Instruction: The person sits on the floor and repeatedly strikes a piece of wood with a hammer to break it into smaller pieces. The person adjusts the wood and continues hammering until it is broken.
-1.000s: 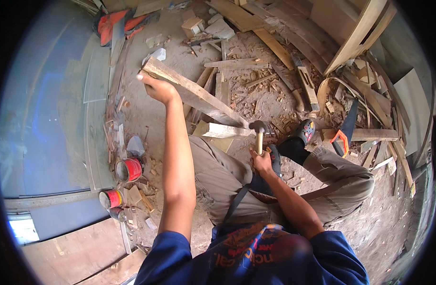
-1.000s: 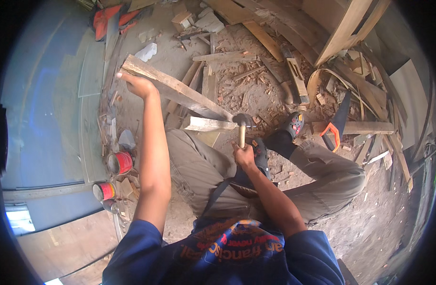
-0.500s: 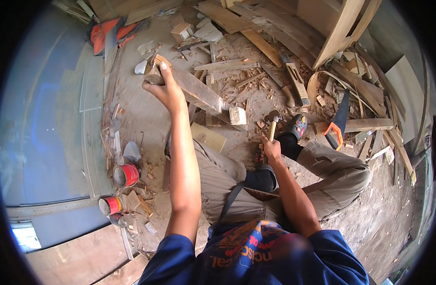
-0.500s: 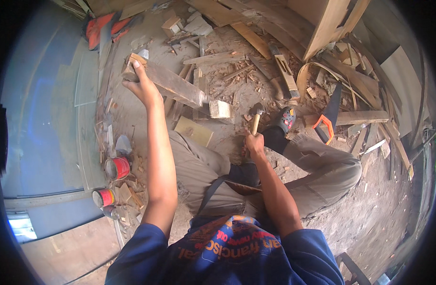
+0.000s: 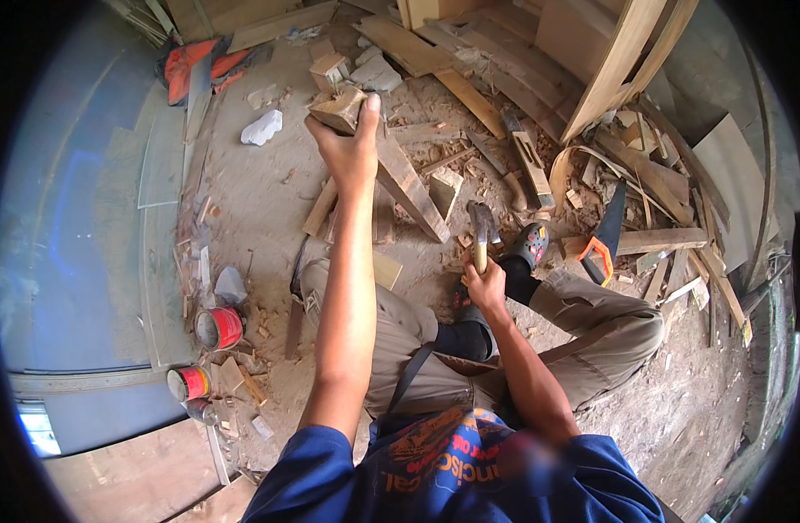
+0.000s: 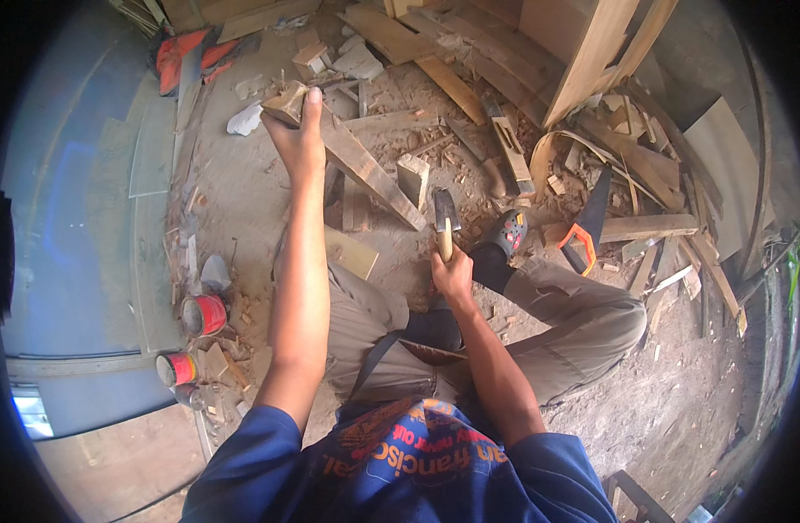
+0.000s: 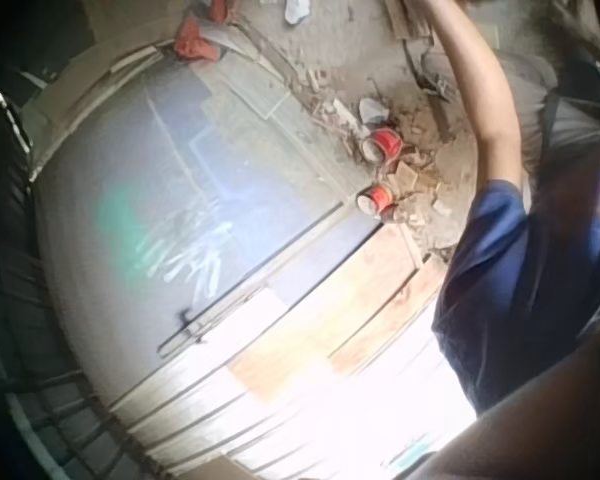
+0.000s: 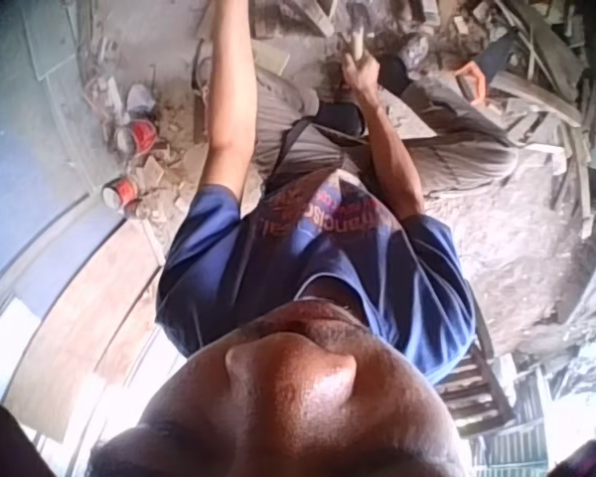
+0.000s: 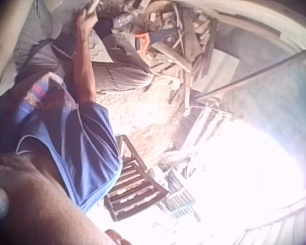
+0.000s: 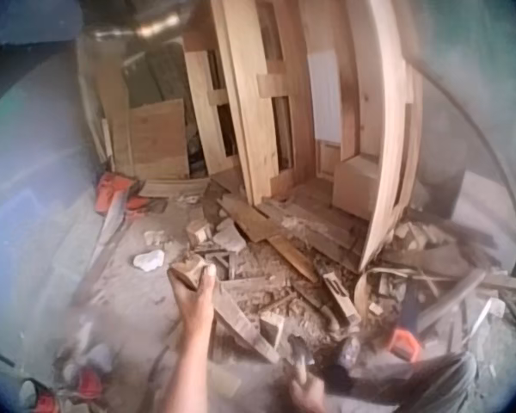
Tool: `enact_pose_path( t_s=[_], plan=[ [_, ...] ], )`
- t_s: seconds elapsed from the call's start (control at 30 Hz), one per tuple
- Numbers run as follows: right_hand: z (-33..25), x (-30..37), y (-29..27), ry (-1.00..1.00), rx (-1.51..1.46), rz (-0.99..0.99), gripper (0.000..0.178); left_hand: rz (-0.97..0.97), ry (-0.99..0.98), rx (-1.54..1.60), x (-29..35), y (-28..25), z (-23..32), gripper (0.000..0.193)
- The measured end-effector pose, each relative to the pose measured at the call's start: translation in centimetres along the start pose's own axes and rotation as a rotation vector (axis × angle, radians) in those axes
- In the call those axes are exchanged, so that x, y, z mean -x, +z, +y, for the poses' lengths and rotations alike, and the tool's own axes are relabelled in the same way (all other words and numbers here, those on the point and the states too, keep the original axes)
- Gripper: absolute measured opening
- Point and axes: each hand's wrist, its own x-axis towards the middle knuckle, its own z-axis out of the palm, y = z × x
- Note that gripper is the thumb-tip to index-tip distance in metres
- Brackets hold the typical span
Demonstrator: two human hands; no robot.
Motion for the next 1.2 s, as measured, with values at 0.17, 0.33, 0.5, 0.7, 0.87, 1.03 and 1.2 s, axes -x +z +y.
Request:
enact_pose_path(
  t_s=[0.17, 0.33, 0.5, 0.7, 0.87, 1.03, 1.2],
  plan=[
    [2.3, 0.5, 1.7, 0.114, -0.096, -0.071, 0.033, -0.08, 0.126, 0.139, 1.1, -1.8, -0.7, 0.07],
    [4.6, -0.2, 1.9, 0.148, -0.127, -0.006, 0.028, -0.17, 0.096, 0.026, 1.7, -3.7, -1.1, 0.061],
    [4.7, -0.9, 1.3, 0.222, -0.082, -0.027, 0.035, -0.153, 0.068, 0.07, 1.6, -5.1, -1.4, 0.059],
    [6.0, -1.3, 0.7, 0.202, -0.046, 0.01, 0.041, -0.047, 0.014, 0.095, 2.9, -7.8, -1.6, 0.067],
    [3.6, -0.6, 0.7, 0.317, -0.157, -0.041, 0.047, 0.23, -0.156, 0.104, 3.5, -11.4, -3.3, 0.079],
    [5.1, -0.9, 0.8, 0.28, -0.111, -0.046, 0.05, 0.367, -0.241, 0.18, 4.9, -15.7, -3.6, 0.108],
    [6.7, -2.2, 2.6, 0.283, 0.253, -0.299, 0.049, 0.447, -0.243, 0.319, 6.3, -21.7, -5.0, 0.11]
  ],
)
